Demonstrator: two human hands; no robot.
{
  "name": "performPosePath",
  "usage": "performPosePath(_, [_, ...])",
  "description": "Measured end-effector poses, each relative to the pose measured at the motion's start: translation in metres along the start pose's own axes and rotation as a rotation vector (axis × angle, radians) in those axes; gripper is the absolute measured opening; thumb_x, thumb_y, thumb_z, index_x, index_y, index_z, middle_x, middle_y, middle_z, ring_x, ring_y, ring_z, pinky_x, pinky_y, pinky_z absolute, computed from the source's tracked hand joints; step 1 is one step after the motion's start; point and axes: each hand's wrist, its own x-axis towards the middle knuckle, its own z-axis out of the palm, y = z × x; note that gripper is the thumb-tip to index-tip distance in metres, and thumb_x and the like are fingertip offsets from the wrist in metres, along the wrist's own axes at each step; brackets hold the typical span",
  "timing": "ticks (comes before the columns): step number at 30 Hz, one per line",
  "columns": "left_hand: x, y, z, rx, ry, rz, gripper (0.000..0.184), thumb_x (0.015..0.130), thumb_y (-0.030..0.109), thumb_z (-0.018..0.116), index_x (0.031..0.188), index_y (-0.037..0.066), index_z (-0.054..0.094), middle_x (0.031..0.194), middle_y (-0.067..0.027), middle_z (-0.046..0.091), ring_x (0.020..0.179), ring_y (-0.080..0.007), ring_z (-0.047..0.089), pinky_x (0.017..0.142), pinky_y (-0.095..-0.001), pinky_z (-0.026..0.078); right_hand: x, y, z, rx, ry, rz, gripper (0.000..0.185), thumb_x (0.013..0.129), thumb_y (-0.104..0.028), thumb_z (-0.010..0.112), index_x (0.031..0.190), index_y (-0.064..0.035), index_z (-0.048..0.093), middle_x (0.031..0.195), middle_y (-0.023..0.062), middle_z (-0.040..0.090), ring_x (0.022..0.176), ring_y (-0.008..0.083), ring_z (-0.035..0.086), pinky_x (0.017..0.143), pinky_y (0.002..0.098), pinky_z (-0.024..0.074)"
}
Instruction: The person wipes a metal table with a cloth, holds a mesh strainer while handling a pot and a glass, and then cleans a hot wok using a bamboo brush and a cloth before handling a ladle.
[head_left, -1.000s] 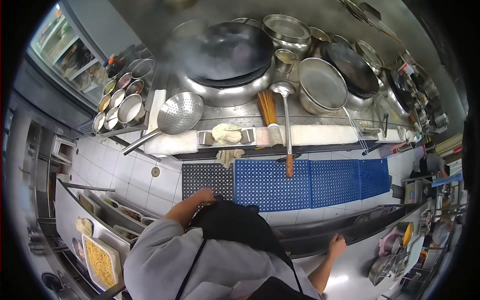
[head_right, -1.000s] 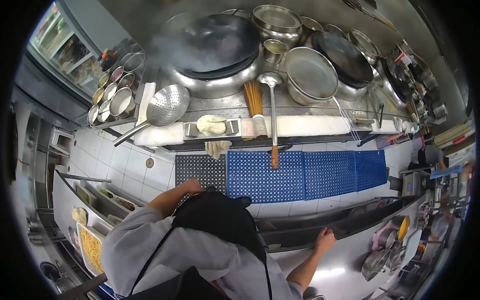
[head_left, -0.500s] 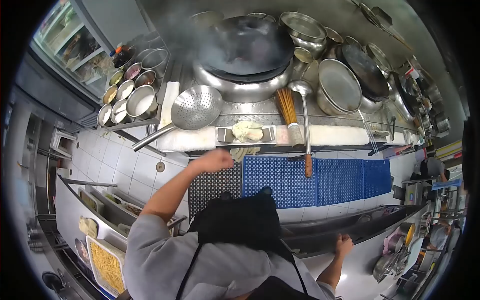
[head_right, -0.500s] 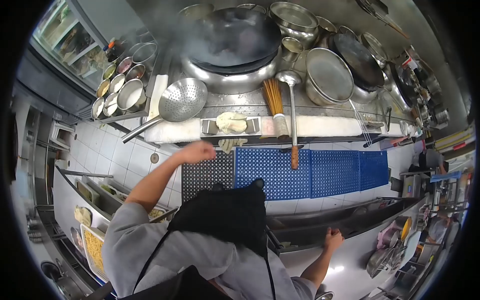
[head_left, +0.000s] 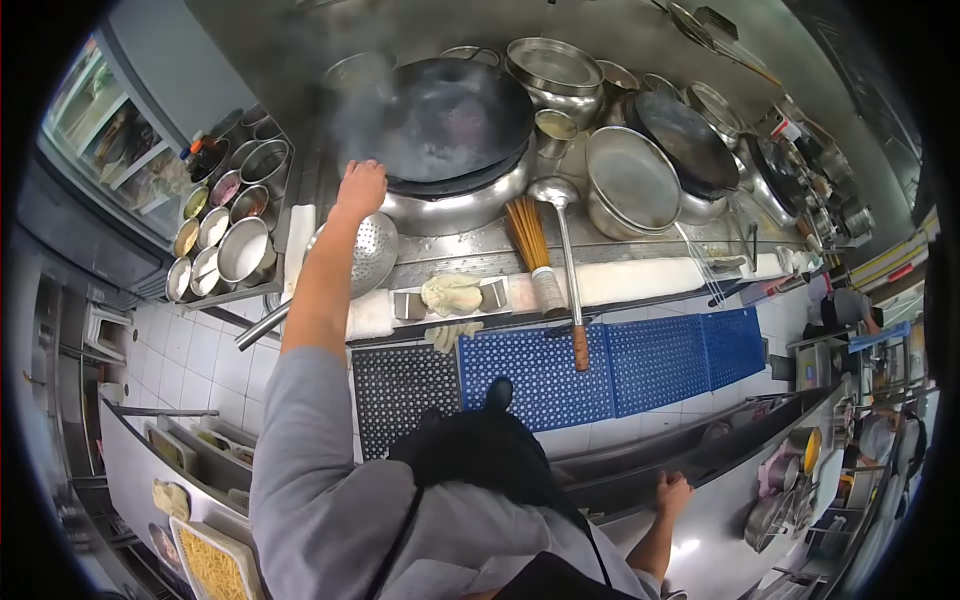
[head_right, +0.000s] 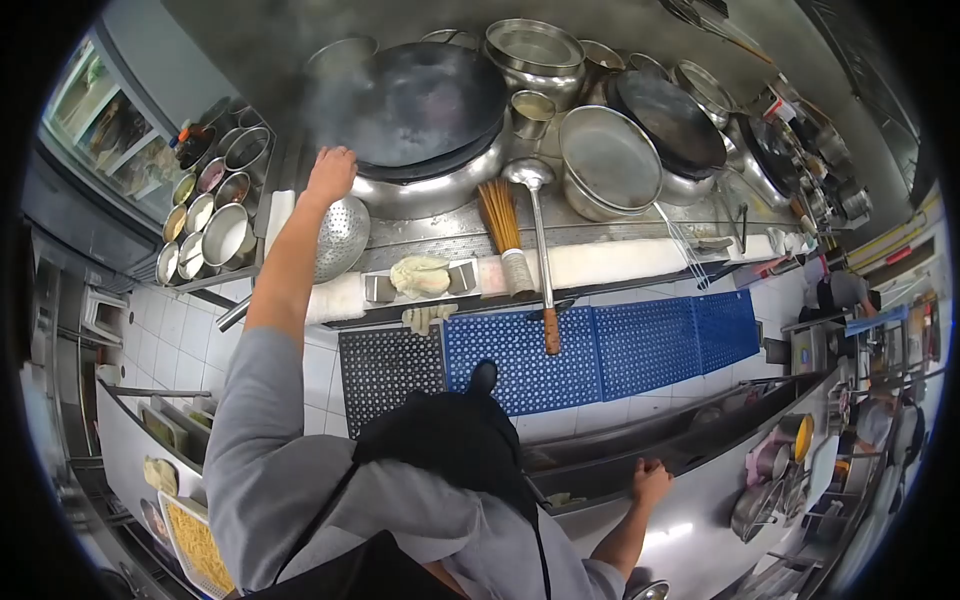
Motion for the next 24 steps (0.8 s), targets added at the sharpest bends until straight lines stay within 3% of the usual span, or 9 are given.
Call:
performPosePath(1, [0.001,0.004,-0.006,-0.058,0.018,0.049,0.026,0.09,0.019,0.06,0.109,0.002,0.065,0.116,-0.0174,0.064,0.116,-0.0372,0.059,0.105,-0.0483,0.042,-0.002,-0.003,-0.006,0.025,0.003,-0.004,0.035,0.084,-0.042,0.072,0.081,-0.0068,0.072,0.08,0.0116,0.072,0.081,0.0323,0.067,0.091,0.043,0.042])
performPosePath(2, [-0.001,0.009,-0.01,-0.125,0.122,0.115,0.018,0.091,0.018,0.06,0.094,0.002,0.067,0.098,-0.016,0.065,0.099,-0.035,0.062,0.094,-0.0473,0.047,-0.002,-0.001,-0.01,0.019,0.006,-0.008,0.033,0.085,-0.04,0.072,0.08,-0.0067,0.072,0.08,0.0117,0.072,0.081,0.0323,0.067,0.092,0.0424,0.0417])
performPosePath(5, [-0.004,0.045,-0.023,-0.342,0.229,0.14,0.016,0.09,0.016,0.059,0.091,0.001,0.066,0.095,-0.0177,0.065,0.097,-0.036,0.063,0.086,-0.0472,0.049,-0.005,-0.01,-0.009,0.031,0.003,-0.004,0.03,0.086,-0.036,0.072,0.08,-0.0064,0.07,0.079,0.0119,0.072,0.081,0.0323,0.067,0.093,0.0415,0.0409])
performPosePath(10, [0.007,0.093,-0.011,-0.251,0.18,0.032,0.014,0.086,0.005,0.055,0.09,0.001,0.068,0.093,-0.0189,0.066,0.095,-0.0365,0.065,0.085,-0.0462,0.052,-0.003,-0.005,-0.009,0.049,-0.001,-0.009,0.031,0.086,-0.036,0.07,0.079,-0.0055,0.07,0.08,0.013,0.072,0.082,0.0337,0.067,0.095,0.0435,0.0411])
performPosePath(20, [0.014,0.099,-0.006,-0.228,0.147,0.016,0.014,0.087,0.009,0.057,0.086,0.001,0.069,0.095,-0.0206,0.069,0.091,-0.0388,0.067,0.082,-0.048,0.055,-0.003,-0.001,-0.004,0.0,0.053,-0.03,0.032,0.085,-0.037,0.071,0.079,-0.0058,0.071,0.077,0.0134,0.071,0.08,0.0353,0.067,0.091,0.0452,0.0433])
performPosePath(23, [0.014,0.098,-0.003,-0.233,0.106,-0.023,0.018,0.09,0.015,0.057,0.091,0.001,0.07,0.097,-0.0217,0.069,0.094,-0.0395,0.067,0.085,-0.0497,0.054,-0.002,-0.003,-0.004,0.01,0.082,-0.033,0.032,0.086,-0.037,0.071,0.079,-0.0056,0.071,0.078,0.0138,0.071,0.08,0.0353,0.067,0.088,0.0451,0.0441])
performPosePath(24, [0.009,0.104,-0.018,-0.297,0.096,-0.03,0.022,0.092,0.018,0.057,0.099,0.001,0.07,0.107,-0.0237,0.068,0.102,-0.0405,0.064,0.09,-0.0491,0.052,-0.001,-0.001,-0.004,0.038,0.054,-0.031,0.033,0.086,-0.038,0.071,0.08,-0.005,0.071,0.08,0.0149,0.071,0.082,0.0366,0.066,0.089,0.0463,0.0438])
